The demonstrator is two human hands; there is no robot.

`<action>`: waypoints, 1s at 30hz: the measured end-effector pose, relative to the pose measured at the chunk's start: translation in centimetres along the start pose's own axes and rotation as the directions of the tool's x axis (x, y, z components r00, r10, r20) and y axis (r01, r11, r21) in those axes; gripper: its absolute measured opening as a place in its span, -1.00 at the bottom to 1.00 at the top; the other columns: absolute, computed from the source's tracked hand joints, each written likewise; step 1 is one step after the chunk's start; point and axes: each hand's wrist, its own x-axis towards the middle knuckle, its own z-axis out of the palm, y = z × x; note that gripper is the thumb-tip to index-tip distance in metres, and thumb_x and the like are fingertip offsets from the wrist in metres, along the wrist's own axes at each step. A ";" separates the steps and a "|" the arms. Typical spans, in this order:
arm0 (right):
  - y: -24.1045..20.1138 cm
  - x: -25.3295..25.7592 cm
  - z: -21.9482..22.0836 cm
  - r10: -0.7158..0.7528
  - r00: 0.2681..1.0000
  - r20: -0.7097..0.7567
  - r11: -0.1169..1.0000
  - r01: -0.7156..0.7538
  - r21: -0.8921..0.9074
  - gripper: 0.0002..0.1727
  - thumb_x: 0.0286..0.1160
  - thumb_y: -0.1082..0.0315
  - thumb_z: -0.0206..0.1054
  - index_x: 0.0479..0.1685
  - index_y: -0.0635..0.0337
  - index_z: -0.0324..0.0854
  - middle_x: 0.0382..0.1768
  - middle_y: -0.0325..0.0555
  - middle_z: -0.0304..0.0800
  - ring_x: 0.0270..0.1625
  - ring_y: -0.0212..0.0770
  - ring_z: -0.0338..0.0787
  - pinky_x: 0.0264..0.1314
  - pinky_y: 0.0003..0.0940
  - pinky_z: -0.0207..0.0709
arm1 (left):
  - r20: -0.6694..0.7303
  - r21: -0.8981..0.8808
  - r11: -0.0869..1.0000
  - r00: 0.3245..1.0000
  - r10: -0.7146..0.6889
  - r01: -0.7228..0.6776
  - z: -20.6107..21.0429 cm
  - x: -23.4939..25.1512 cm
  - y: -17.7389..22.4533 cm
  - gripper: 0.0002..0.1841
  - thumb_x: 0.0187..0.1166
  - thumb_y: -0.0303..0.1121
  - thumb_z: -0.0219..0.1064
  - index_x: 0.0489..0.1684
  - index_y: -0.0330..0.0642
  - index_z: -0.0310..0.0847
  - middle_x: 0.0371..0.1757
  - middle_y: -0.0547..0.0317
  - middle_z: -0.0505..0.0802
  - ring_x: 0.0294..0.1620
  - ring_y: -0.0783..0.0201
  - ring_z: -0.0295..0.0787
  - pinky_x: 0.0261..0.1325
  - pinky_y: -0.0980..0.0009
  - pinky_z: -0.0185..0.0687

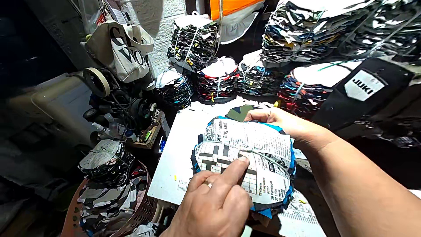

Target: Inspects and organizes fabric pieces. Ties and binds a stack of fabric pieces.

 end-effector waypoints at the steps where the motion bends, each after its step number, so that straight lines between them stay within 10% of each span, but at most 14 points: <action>1: -0.1 -0.3 0.1 0.014 1.000 -0.012 1.000 -0.014 0.015 -0.87 0.38 0.59 0.27 -0.30 0.20 0.69 -0.53 -0.21 0.79 -0.50 -0.45 0.75 -0.45 -0.54 0.62 | -0.009 -0.059 0.998 1.000 -0.003 0.003 -0.1 -0.6 -0.2 -0.85 0.77 -0.41 0.14 -0.26 -0.14 0.51 0.37 -0.03 0.80 0.20 0.31 0.77 0.31 0.37 0.48; 8: -0.1 -2.9 1.3 0.024 0.989 -0.148 0.998 -0.014 0.068 -0.87 0.30 0.56 0.28 -0.35 0.12 0.67 -0.58 -0.30 0.78 -0.55 -0.53 0.72 -0.51 -0.60 0.61 | -0.153 -0.551 0.833 0.975 -0.160 0.050 -0.1 -4.1 -1.1 -0.81 0.83 -0.32 0.13 -0.19 -0.20 0.52 0.15 0.10 0.73 0.16 0.40 0.79 0.24 0.49 0.79; 18: -0.3 -4.8 2.0 0.061 0.975 -0.213 0.995 -0.043 0.089 -0.86 0.30 0.52 0.23 -0.33 0.08 0.65 -0.58 -0.33 0.78 -0.58 -0.56 0.71 -0.57 -0.63 0.60 | -0.161 -0.530 0.802 0.897 -0.413 0.274 0.3 -7.4 -1.7 -0.75 0.82 -0.17 0.15 -0.19 -0.08 0.63 -0.04 0.31 0.80 0.16 0.46 0.72 0.26 0.53 0.64; 25: -0.1 -5.7 2.4 0.128 0.979 -0.157 0.986 -0.108 0.126 -0.77 0.38 0.46 0.16 -0.26 -0.01 0.73 -0.53 -0.40 0.83 -0.55 -0.58 0.73 -0.53 -0.63 0.65 | 0.336 -0.860 0.098 0.700 -0.630 0.501 1.1 -8.3 -1.0 -0.80 0.79 -0.33 0.19 -0.18 -0.10 0.74 -0.18 0.26 0.82 -0.35 0.56 0.66 -0.27 0.62 0.64; 30: -1.4 -6.8 3.0 0.184 0.963 -0.198 0.977 -0.156 0.146 -0.74 0.42 0.56 0.08 -0.34 -0.02 0.61 -0.58 -0.50 0.76 -0.57 -0.68 0.68 -0.55 -0.72 0.59 | 0.511 -0.790 -0.084 0.576 -0.637 0.608 0.5 -7.5 -2.3 -0.80 0.74 -0.35 0.23 -0.32 -0.03 0.71 -0.38 0.30 0.77 -0.61 0.67 0.36 -0.58 0.74 0.19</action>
